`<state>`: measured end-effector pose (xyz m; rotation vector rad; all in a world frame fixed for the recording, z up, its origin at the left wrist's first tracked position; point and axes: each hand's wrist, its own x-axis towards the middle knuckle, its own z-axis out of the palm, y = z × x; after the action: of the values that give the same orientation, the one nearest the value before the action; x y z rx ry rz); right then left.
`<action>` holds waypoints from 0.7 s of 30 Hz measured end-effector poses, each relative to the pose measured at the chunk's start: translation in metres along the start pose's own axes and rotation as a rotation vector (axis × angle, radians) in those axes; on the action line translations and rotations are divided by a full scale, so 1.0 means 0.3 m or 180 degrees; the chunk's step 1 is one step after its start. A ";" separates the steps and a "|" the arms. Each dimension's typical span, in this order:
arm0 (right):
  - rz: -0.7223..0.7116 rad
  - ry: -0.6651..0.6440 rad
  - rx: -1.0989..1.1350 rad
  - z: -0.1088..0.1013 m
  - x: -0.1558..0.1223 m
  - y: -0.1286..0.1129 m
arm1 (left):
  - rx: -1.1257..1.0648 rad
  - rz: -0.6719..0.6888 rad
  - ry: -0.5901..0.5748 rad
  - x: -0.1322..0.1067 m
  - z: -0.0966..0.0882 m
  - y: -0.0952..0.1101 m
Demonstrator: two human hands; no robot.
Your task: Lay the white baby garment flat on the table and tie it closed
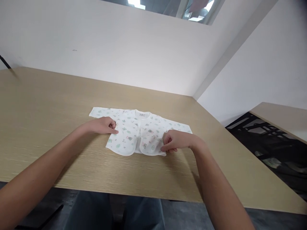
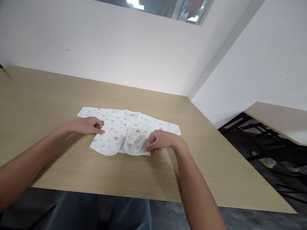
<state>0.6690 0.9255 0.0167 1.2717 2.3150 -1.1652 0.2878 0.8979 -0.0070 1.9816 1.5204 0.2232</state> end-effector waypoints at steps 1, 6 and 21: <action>-0.0026 -0.0003 0.0017 0.003 0.004 0.004 | -0.0056 0.0000 -0.0030 0.001 -0.003 -0.001; -0.0149 -0.0168 -0.0009 0.002 0.005 0.013 | -0.1042 -0.0232 -0.0184 -0.007 -0.013 0.020; -0.0620 0.3229 -0.0020 0.043 0.116 -0.058 | 0.0084 0.0015 0.2077 0.021 0.049 0.064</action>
<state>0.6330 0.9314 -0.0017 1.9844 3.1583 -0.5785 0.3125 0.8955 -0.0091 2.0372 1.9058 0.9277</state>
